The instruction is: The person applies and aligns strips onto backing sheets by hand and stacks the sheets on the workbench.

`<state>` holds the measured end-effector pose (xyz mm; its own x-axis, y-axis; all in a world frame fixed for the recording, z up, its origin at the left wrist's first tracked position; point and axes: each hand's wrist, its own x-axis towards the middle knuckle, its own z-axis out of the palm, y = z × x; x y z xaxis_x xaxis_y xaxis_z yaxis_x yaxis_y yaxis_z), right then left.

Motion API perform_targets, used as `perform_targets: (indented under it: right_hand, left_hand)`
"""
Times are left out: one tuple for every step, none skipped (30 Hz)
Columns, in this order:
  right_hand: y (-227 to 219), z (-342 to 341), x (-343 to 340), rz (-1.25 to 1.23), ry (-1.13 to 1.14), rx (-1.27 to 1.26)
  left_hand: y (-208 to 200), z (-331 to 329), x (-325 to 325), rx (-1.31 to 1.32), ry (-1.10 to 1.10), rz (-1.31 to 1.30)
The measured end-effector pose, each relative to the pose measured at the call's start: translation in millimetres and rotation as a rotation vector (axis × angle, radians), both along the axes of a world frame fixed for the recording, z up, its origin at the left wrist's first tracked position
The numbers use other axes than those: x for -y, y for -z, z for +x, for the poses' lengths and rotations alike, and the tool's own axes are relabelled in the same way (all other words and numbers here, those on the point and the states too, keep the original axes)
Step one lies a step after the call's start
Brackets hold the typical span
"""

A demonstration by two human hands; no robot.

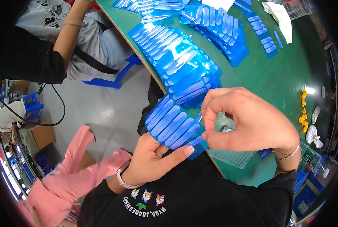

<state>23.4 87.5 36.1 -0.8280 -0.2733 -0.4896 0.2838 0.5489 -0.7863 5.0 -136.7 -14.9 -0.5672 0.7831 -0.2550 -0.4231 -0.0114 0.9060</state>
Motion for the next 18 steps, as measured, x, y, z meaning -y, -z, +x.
perform_targets:
  right_hand:
    - [6.2,3.3,0.3,-0.030,0.035,-0.084]
    - [9.7,5.2,0.4,-0.059,0.070,-0.168]
    - [9.5,5.3,0.1,-0.058,0.073,-0.165]
    - [8.3,4.2,0.6,-0.050,0.074,-0.147]
    - [7.3,3.2,1.0,-0.041,0.077,-0.128]
    - [6.7,2.6,1.3,-0.040,0.076,-0.127]
    - [5.7,2.4,2.3,-0.035,0.089,-0.125]
    - [5.0,2.2,2.9,-0.029,0.102,-0.122]
    - [6.4,2.6,3.1,-0.030,0.101,-0.123]
    - [9.1,3.7,3.3,-0.052,0.108,-0.156]
    - [10.4,4.3,3.4,-0.075,0.117,-0.189]
    - [9.1,4.1,3.5,-0.074,0.117,-0.189]
    - [7.3,3.0,3.6,-0.063,0.118,-0.158]
    - [6.4,2.3,3.7,-0.052,0.118,-0.127]
    - [6.6,2.1,3.7,-0.052,0.117,-0.127]
    - [6.7,2.3,3.6,-0.052,0.121,-0.118]
    - [6.8,2.4,3.5,-0.053,0.125,-0.109]
    - [6.6,2.3,3.5,-0.052,0.125,-0.108]
  left_hand:
    - [-0.6,-0.6,-0.1,-0.032,0.018,-0.056]
    - [-0.3,-0.9,-0.9,-0.028,0.020,-0.057]
    - [0.2,-1.3,-2.0,-0.031,0.016,-0.058]
    - [0.0,-1.5,-2.1,-0.035,0.007,-0.060]
    - [-1.1,-2.4,-1.3,-0.034,0.005,-0.060]
    - [-2.9,-3.9,-0.1,-0.009,0.024,-0.103]
    - [-4.6,-4.2,1.3,0.013,0.041,-0.147]
    - [-4.7,-4.2,1.2,0.012,0.039,-0.148]
    - [-4.4,-4.4,0.3,-0.009,0.021,-0.109]
    - [-4.1,-4.4,-0.4,-0.028,0.005,-0.068]
    - [-4.2,-4.1,-0.8,-0.027,0.006,-0.067]
    - [-4.2,-3.8,-1.3,-0.051,0.002,-0.073]
    - [-4.2,-3.6,-1.6,-0.076,-0.003,-0.081]
    - [-4.0,-2.9,-1.8,-0.075,-0.004,-0.081]
    - [-3.9,-1.8,-1.9,-0.071,-0.013,-0.078]
    - [-3.6,-1.3,-2.1,-0.066,-0.021,-0.074]
    - [-3.4,-1.5,-2.2,-0.065,-0.020,-0.073]
    - [-3.4,-1.9,-2.3,-0.069,-0.018,-0.071]
